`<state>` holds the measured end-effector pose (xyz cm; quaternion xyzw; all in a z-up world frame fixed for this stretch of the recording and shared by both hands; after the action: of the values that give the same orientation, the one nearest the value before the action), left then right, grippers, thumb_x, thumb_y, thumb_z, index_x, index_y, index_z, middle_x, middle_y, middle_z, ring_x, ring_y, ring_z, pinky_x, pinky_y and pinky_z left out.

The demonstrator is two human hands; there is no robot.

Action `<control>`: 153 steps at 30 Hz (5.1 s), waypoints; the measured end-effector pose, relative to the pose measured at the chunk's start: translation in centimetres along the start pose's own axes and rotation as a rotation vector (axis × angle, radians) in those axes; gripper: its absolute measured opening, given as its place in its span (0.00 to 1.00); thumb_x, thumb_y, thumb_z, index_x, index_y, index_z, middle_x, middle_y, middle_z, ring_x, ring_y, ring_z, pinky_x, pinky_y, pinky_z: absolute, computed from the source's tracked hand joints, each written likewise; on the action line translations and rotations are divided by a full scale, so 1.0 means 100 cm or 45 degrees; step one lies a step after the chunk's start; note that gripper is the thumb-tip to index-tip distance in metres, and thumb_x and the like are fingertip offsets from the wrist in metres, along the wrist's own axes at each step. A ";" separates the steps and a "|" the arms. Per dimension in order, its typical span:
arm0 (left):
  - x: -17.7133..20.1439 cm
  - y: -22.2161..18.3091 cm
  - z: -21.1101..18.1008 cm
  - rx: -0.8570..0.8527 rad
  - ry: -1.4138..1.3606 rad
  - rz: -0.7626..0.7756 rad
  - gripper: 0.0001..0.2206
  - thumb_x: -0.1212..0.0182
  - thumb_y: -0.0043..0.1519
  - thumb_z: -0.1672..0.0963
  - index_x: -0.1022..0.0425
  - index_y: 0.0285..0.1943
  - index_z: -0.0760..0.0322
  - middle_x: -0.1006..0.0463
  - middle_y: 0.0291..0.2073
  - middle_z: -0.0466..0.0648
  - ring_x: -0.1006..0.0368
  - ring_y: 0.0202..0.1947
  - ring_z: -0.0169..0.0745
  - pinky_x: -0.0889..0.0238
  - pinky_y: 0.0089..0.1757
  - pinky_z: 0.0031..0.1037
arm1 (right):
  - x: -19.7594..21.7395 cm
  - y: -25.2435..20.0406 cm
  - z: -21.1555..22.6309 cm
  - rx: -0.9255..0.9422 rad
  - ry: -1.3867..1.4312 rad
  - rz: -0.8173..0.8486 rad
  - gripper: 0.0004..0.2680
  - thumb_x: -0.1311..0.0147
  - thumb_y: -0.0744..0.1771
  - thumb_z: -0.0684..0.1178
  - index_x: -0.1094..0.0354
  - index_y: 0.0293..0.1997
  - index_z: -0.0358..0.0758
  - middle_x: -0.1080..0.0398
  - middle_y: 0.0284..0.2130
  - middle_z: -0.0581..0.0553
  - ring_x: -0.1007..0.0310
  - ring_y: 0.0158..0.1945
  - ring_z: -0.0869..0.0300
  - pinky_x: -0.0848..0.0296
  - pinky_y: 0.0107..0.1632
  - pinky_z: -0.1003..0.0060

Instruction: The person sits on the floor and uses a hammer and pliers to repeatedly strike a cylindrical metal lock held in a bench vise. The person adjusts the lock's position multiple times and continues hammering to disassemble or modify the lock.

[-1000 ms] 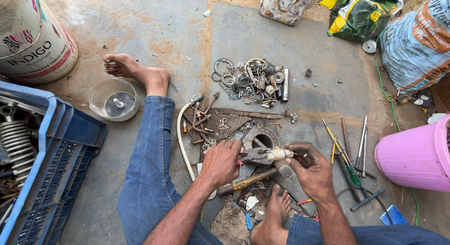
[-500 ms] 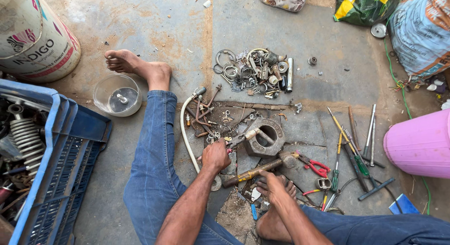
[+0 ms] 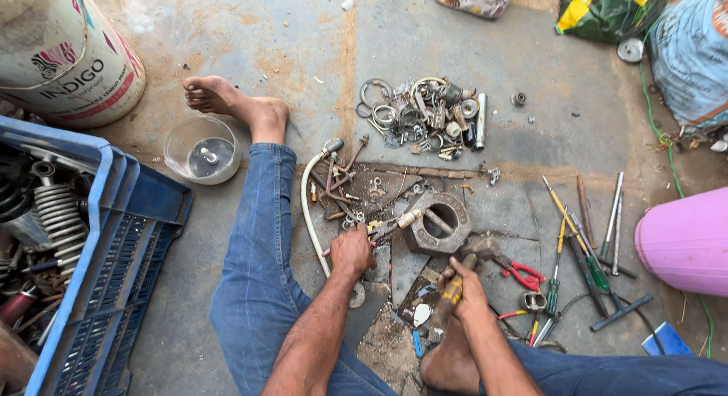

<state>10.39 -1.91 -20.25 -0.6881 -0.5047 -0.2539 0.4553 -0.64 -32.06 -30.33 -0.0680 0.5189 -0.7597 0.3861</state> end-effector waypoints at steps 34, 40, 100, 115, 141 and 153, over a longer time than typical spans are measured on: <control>-0.002 0.013 0.003 -0.043 0.148 -0.147 0.17 0.33 0.58 0.50 0.26 0.50 0.63 0.18 0.41 0.54 0.21 0.44 0.55 0.30 0.42 0.46 | -0.253 -0.310 0.141 1.799 -1.521 0.625 0.12 0.56 0.73 0.58 0.33 0.46 0.39 0.31 0.27 0.46 0.32 0.29 0.59 0.32 0.34 0.63; -0.019 0.004 -0.002 -0.078 0.176 -0.088 0.10 0.35 0.60 0.53 0.23 0.46 0.58 0.17 0.40 0.53 0.21 0.44 0.53 0.30 0.44 0.45 | -0.177 -0.186 0.088 1.224 -2.499 -0.099 0.15 0.49 0.68 0.58 0.30 0.50 0.37 0.27 0.27 0.27 0.25 0.31 0.34 0.29 0.37 0.39; 0.042 -0.003 -0.018 -0.244 0.475 -0.573 0.15 0.34 0.55 0.52 0.24 0.50 0.55 0.19 0.43 0.56 0.26 0.48 0.58 0.36 0.47 0.48 | -0.182 -0.183 0.095 1.184 -2.550 -0.150 0.17 0.51 0.67 0.61 0.29 0.45 0.33 0.26 0.28 0.25 0.24 0.34 0.33 0.28 0.38 0.38; 0.046 -0.010 -0.021 -0.176 0.364 -0.303 0.17 0.32 0.54 0.51 0.25 0.48 0.61 0.22 0.44 0.54 0.28 0.50 0.55 0.39 0.51 0.45 | -0.200 -0.253 0.118 1.778 -1.948 0.152 0.13 0.49 0.69 0.53 0.35 0.53 0.35 0.26 0.29 0.28 0.23 0.32 0.37 0.26 0.36 0.45; 0.056 -0.006 -0.031 -0.328 0.522 -0.597 0.04 0.41 0.59 0.57 0.27 0.41 0.57 0.24 0.37 0.49 0.28 0.43 0.49 0.38 0.44 0.42 | -0.152 -0.193 0.108 1.200 -2.297 -0.216 0.18 0.52 0.68 0.64 0.31 0.39 0.34 0.29 0.19 0.30 0.24 0.25 0.36 0.28 0.30 0.42; 0.082 -0.019 -0.046 -0.472 0.502 -0.890 0.10 0.41 0.53 0.55 0.26 0.42 0.58 0.25 0.39 0.51 0.28 0.45 0.50 0.37 0.48 0.44 | -0.173 -0.194 0.108 1.309 -2.519 -0.277 0.17 0.48 0.65 0.62 0.32 0.44 0.35 0.27 0.24 0.27 0.25 0.30 0.32 0.28 0.35 0.37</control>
<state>12.10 -2.01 -10.83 -0.4846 -0.5564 -0.6054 0.2985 6.76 -25.52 -4.01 -0.5193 -0.4008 -0.5248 0.5424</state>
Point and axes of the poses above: each hand's wrist, its own y-axis towards the middle knuckle, its own x-axis out of the back of the hand, z = x × y, the point moved 10 cm from there along y, towards the middle knuckle
